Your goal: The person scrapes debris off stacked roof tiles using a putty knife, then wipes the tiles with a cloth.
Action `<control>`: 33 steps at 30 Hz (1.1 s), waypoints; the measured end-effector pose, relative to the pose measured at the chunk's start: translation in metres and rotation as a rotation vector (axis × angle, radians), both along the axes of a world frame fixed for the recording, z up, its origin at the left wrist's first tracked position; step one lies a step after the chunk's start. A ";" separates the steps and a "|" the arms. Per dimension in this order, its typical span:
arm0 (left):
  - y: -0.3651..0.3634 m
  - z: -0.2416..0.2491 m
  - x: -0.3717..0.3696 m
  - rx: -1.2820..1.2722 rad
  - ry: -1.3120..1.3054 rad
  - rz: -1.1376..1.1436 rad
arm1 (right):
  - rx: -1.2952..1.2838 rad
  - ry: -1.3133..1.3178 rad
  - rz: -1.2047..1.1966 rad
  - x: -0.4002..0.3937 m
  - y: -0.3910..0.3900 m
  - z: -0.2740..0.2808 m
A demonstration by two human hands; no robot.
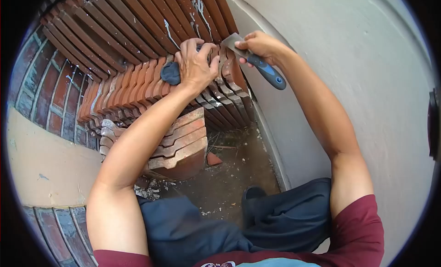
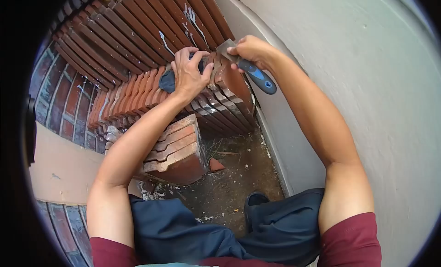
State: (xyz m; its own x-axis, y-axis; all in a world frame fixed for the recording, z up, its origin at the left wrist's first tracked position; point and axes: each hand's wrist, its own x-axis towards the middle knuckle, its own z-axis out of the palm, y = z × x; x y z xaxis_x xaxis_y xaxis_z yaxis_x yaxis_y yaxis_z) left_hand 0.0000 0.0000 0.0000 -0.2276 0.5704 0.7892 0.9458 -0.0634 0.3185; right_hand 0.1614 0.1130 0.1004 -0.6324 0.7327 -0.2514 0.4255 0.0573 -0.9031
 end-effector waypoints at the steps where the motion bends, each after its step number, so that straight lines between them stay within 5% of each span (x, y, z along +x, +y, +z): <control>1: 0.001 -0.002 0.002 0.012 -0.026 -0.014 | -0.024 -0.006 -0.003 0.003 0.000 -0.006; 17: 0.005 0.012 -0.017 0.144 -0.143 -0.079 | -0.426 0.118 0.125 0.009 -0.098 0.042; 22: -0.001 0.015 -0.012 0.138 -0.252 -0.185 | 0.057 0.018 -0.066 0.044 -0.119 0.025; 25: -0.005 0.018 -0.009 0.179 -0.051 -0.176 | 0.450 -0.090 -0.176 0.044 -0.136 0.008; 33: -0.003 0.025 -0.004 0.115 0.037 -0.207 | 0.520 -0.010 -0.235 0.022 -0.119 -0.001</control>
